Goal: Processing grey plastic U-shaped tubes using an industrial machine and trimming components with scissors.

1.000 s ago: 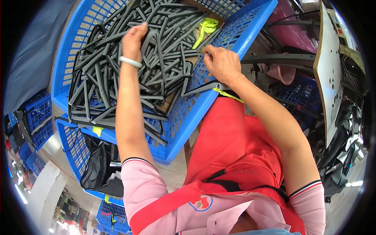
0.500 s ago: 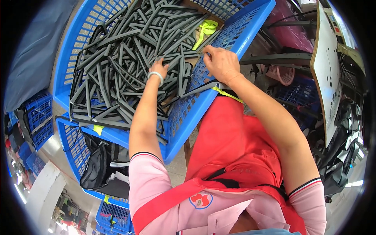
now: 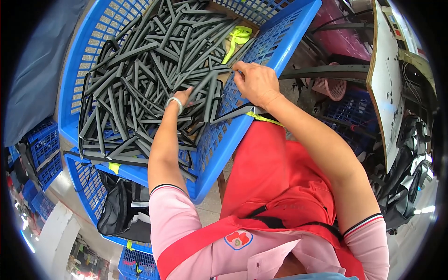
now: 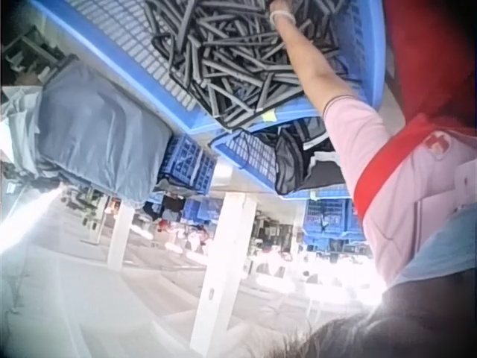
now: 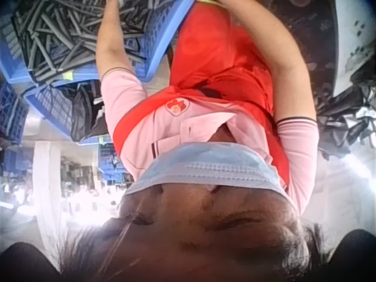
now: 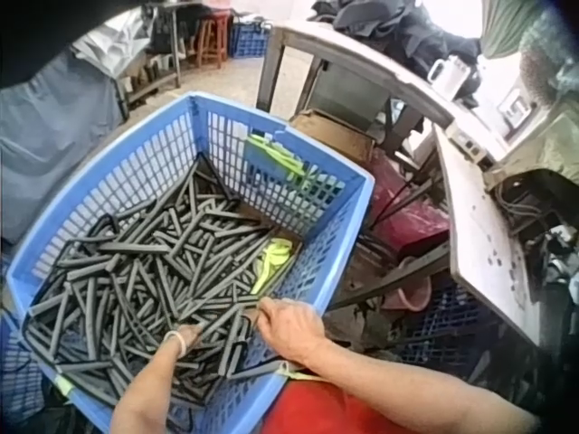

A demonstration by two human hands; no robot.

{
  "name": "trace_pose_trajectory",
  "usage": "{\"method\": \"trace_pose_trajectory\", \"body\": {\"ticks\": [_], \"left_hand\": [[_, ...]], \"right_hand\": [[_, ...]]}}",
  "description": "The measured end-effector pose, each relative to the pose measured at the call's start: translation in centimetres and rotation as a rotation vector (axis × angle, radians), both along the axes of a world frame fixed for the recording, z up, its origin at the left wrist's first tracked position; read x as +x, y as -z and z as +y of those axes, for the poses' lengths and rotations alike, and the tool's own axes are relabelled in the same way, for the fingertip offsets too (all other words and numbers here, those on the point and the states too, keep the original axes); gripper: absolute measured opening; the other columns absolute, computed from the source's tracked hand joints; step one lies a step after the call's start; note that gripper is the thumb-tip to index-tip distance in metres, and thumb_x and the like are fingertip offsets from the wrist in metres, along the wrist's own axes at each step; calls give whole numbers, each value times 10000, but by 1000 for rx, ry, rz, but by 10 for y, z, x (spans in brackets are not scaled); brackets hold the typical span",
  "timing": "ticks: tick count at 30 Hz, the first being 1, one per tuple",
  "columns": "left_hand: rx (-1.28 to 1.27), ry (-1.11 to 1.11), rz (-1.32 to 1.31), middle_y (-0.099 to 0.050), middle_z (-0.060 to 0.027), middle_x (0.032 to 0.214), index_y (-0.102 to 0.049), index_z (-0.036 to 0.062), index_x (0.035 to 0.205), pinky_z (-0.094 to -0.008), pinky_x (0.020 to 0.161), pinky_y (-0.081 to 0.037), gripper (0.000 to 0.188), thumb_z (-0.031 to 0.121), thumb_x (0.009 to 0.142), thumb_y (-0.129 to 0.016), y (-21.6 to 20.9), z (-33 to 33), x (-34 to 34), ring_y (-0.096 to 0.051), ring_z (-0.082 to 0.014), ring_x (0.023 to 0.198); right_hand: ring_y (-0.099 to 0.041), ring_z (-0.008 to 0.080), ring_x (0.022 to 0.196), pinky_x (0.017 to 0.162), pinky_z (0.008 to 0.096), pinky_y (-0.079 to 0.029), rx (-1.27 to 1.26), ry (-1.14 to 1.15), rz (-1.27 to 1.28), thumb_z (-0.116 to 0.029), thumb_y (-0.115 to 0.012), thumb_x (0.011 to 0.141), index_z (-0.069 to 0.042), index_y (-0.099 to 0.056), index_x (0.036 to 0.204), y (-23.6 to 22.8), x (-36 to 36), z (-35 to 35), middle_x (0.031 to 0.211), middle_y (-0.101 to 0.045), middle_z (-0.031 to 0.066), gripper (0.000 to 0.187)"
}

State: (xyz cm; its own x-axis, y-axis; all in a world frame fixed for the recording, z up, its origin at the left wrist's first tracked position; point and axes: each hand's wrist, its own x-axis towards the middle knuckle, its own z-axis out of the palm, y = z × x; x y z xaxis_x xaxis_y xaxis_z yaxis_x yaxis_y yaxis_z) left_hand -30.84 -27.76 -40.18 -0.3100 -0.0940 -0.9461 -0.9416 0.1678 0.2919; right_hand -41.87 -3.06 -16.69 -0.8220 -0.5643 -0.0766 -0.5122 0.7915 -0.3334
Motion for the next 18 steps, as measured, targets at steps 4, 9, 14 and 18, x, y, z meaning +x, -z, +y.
{"method": "trace_pose_trajectory", "body": {"ticks": [4, 9, 14, 18], "left_hand": [[-19, 207, 396, -628, -195, 1202, -626, -25, 1172, -340, 982, -386, 782, 676, 881, -435, -5, 39, -18, -565, -280, 1154], [1, 389, 468, -617, -255, 1176, -633, -38, 1142, -412, 989, -402, 765, 654, 894, -420, -13, 106, -52, -560, -387, 1146], [66, 250, 525, -652, -249, 1083, -624, -83, 1106, -410, 954, -442, 803, 661, 903, -402, -36, 126, -59, -607, -368, 1044], [468, -73, 160, -669, -136, 836, -656, -24, 1006, -345, 651, -507, 720, 644, 918, -403, -55, 81, -32, -625, -237, 707]], "right_hand": [[-651, 282, 748, 693, 405, -515, -10, -15, -14, -235, -568, 851, -140, -653, 947, 0, 1, 1, 770, -668, 98, 159], [-651, 287, 751, 694, 410, -512, 2, 4, 8, -233, -569, 848, -140, -655, 938, -2, 1, 0, 766, -668, 95, 156], [-649, 284, 753, 694, 411, -511, -6, 9, 10, -231, -571, 844, -139, -651, 923, -2, 1, 0, 756, -665, 94, 145], [-648, 277, 756, 696, 410, -511, -17, 4, 13, -232, -571, 845, -141, -648, 925, 2, 1, 1, 745, -661, 91, 143]]}}
